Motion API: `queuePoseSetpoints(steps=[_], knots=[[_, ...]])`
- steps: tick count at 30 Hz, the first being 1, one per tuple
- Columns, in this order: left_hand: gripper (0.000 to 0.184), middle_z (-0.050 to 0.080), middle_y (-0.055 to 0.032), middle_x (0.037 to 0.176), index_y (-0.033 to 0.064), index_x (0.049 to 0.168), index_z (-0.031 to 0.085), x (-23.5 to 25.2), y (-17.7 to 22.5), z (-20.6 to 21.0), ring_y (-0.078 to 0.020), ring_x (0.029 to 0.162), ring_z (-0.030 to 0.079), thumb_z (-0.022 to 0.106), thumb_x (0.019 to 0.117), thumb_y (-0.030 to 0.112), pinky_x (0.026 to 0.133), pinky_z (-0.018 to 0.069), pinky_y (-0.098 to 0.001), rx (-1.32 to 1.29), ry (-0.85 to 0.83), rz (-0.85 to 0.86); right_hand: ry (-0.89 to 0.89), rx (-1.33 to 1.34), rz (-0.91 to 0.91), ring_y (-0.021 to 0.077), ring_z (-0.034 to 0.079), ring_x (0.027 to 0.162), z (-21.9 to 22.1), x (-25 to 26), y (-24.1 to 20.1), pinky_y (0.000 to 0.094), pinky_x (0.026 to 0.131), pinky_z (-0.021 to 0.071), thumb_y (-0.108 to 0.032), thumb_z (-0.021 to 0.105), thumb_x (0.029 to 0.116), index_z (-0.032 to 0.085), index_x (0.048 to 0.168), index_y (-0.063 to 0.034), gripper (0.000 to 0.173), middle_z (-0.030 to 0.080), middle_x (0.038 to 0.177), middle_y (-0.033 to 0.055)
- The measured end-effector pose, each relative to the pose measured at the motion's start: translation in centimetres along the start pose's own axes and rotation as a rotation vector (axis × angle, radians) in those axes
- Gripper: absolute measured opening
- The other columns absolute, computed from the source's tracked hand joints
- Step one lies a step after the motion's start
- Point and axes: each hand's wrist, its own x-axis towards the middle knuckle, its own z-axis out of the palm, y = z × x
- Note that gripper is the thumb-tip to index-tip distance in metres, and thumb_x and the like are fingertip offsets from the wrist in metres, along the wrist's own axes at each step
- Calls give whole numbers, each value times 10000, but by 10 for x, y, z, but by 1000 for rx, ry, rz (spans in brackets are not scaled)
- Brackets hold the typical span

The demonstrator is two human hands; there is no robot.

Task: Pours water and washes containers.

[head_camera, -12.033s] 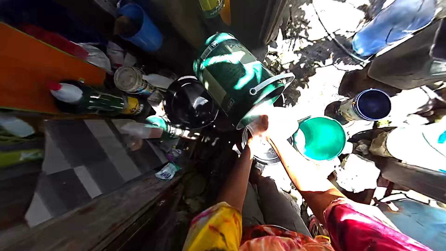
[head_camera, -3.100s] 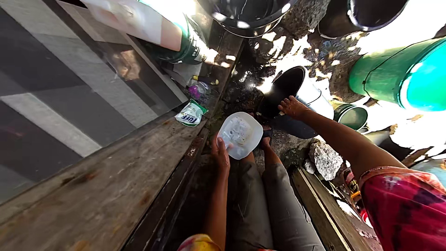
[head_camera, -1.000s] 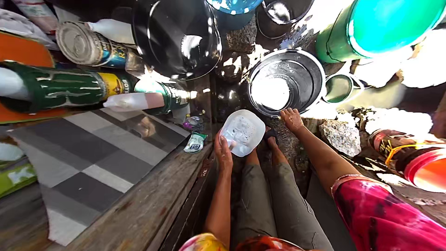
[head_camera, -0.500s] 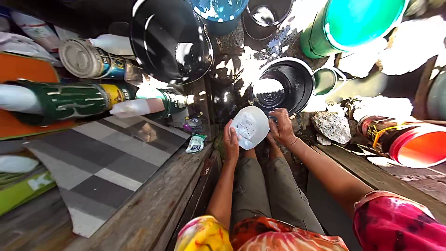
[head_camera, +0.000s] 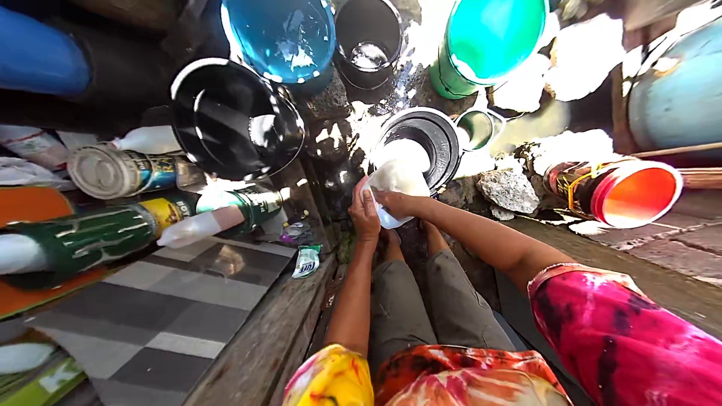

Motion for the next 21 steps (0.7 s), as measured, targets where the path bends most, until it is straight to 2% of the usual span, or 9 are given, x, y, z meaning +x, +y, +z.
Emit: queuePoseSetpoints(steps=[3, 5, 7, 8, 10, 12, 14, 17, 21], knots=[[452, 608, -252, 1378, -97, 1390, 538, 8, 2, 8, -252, 1259, 618, 318, 1108, 179, 1092, 458, -370, 21, 1, -27, -109, -198, 66, 465, 570, 1259, -26, -10, 2, 646, 1032, 440, 3, 636, 944, 653, 1223, 92, 293, 611, 1330, 279], [460, 589, -254, 1404, -101, 1399, 529, 13, 3, 17, -244, 1296, 594, 316, 1108, 184, 1120, 434, -362, 14, 18, -50, 79, -262, 4, 477, 539, 1279, -35, -14, 10, 638, 1049, 424, 91, 633, 887, 698, 1129, 89, 251, 586, 1380, 257], [453, 585, -258, 1404, -111, 1393, 529, 20, 9, 29, -231, 1296, 590, 319, 1107, 169, 1121, 432, -344, -6, 16, -42, 133, -221, -40, 492, 467, 1346, -35, -11, 18, 667, 1028, 418, 93, 664, 855, 698, 1169, 63, 317, 535, 1452, 245], [453, 590, -258, 1395, -114, 1390, 530, 22, 11, 32, -222, 1278, 600, 318, 1107, 169, 1105, 442, -334, -5, 6, -32, 76, -171, -18, 496, 468, 1354, -34, -12, 19, 671, 1022, 430, 55, 635, 911, 681, 1212, 67, 305, 531, 1452, 267], [460, 597, -243, 1392, -105, 1394, 530, 24, 13, 36, -208, 1268, 603, 318, 1107, 185, 1092, 449, -327, 11, -16, -25, -80, -107, 27, 482, 536, 1296, -39, -15, 22, 661, 1011, 446, 17, 587, 972, 644, 1263, 68, 301, 582, 1365, 291], [490, 570, -219, 1443, -77, 1428, 509, 24, 14, 38, -218, 1317, 578, 301, 1116, 238, 1124, 429, -348, 48, -46, -40, -100, -61, 54, 469, 581, 1250, -44, -18, 31, 670, 1000, 452, -6, 576, 989, 663, 1259, 36, 287, 614, 1336, 275], [513, 551, -228, 1465, -84, 1438, 498, 24, 13, 42, -249, 1351, 555, 292, 1117, 259, 1147, 413, -374, 82, -68, -56, 43, 18, 67, 486, 623, 1156, -48, -25, 41, 691, 919, 482, 4, 639, 923, 687, 1208, 37, 291, 653, 1228, 286], [525, 555, -230, 1461, -80, 1434, 508, 24, 6, 48, -249, 1348, 557, 301, 1117, 284, 1145, 414, -377, 108, -57, -64, 271, 282, 177, 479, 645, 1123, -74, -49, 43, 668, 954, 470, -155, 552, 1033, 671, 1165, 68, 285, 685, 1131, 299], [506, 554, -219, 1467, -64, 1452, 499, 28, 17, 48, -242, 1345, 559, 319, 1120, 272, 1142, 418, -369, 138, -51, -78, 702, 764, 416, 325, 660, 843, -92, -66, 73, 535, 817, 520, -320, 579, 1040, 709, 932, 83, 437, 687, 886, 232]])
